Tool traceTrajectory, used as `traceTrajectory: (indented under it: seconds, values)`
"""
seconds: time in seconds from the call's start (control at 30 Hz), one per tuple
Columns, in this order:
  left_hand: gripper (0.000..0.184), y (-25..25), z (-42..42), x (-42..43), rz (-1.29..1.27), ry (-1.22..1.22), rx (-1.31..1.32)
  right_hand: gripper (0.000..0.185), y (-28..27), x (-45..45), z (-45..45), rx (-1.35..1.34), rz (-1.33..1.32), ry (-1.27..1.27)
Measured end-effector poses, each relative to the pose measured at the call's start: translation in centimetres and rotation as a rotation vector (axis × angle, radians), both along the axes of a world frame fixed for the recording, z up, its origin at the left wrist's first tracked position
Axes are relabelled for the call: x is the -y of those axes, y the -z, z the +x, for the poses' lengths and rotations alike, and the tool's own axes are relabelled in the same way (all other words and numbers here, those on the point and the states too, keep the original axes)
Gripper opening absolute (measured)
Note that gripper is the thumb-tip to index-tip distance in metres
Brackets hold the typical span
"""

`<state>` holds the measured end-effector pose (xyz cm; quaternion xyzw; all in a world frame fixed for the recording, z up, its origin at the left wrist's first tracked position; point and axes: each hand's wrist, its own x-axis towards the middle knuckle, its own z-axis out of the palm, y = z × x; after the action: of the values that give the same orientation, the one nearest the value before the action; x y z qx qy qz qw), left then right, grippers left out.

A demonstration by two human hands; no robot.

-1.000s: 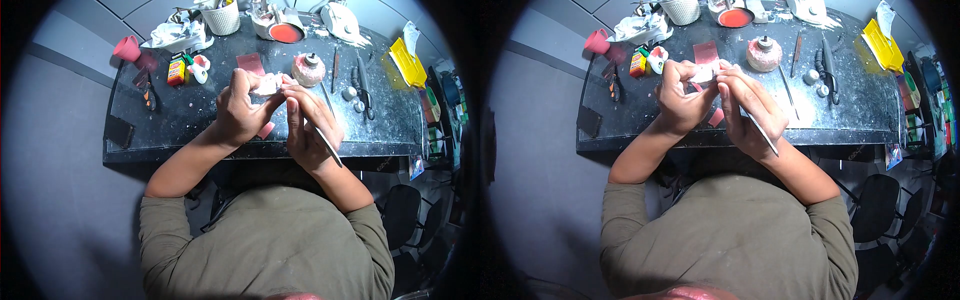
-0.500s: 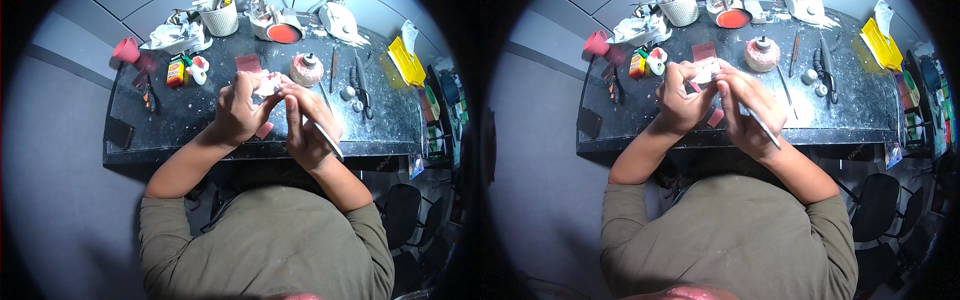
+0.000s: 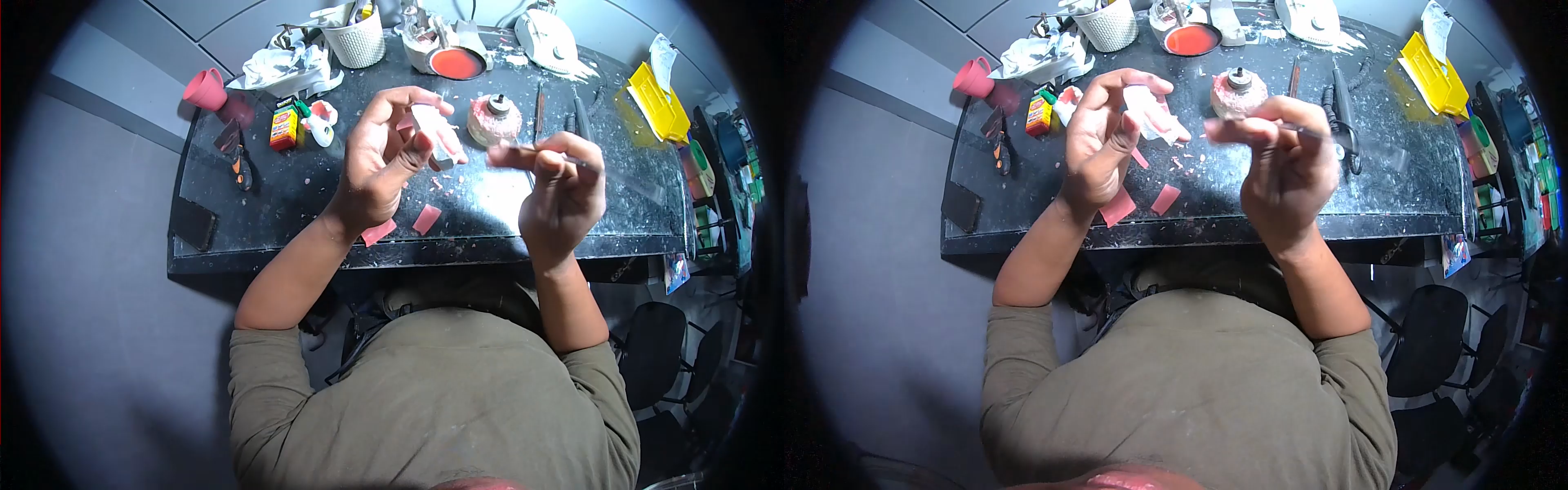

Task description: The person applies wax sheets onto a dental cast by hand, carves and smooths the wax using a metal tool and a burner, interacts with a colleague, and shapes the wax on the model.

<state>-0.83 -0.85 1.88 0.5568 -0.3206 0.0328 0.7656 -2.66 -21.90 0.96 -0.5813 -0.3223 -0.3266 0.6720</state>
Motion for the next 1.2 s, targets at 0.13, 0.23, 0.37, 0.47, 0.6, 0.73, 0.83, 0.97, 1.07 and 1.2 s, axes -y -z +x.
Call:
traceTrajectory:
  seconds: [0.13, 0.23, 0.37, 0.47, 0.6, 0.73, 0.83, 0.97, 1.07, 1.2]
  values:
    - [0.041, 0.0, -0.2, 0.2, -0.01, 0.058, -0.031, 0.025, -1.1, -1.5, -1.1, 0.121, -0.248, 0.078]
    - [0.044, 0.0, -0.4, 0.1, 0.047, 0.018, -0.062, 0.028, -2.1, -1.6, -1.3, 0.118, -0.494, 0.241]
    - [0.052, -0.5, -0.3, 0.1, 0.078, 0.017, -0.13, 0.03, -1.7, -1.2, -0.5, -0.076, -0.345, 0.282]
    - [0.058, -0.7, -0.2, -0.5, 0.113, 0.141, -0.241, 0.026, -1.9, -0.6, -0.5, 0.14, -0.387, 0.212]
    - [0.057, -1.6, -0.8, -0.3, 0.129, 0.125, -0.362, 0.021, -1.9, -1.1, -1.1, 0.149, -0.398, 0.128]
    - [0.056, -1.1, -0.6, -0.4, 0.189, 0.072, -0.281, 0.021, -1.5, -1.7, -1.4, 0.141, -0.4, 0.111]
    - [0.055, -0.7, -0.7, -0.6, 0.28, -0.019, -0.271, 0.02, -1.4, -2.0, -1.3, 0.148, -0.4, 0.135]
    - [0.053, 0.0, -0.5, -0.5, 0.341, -0.073, -0.284, 0.018, -1.5, -2.4, -1.3, 0.155, -0.41, 0.163]
    - [0.053, 1.5, -0.1, -0.2, 0.294, -0.176, -0.025, 0.016, -1.4, -2.4, -1.3, 0.157, -0.371, 0.119]
    - [0.052, 0.5, -0.3, -0.3, 0.306, -0.127, -0.116, 0.016, -1.4, -2.4, -1.2, 0.132, -0.366, 0.118]
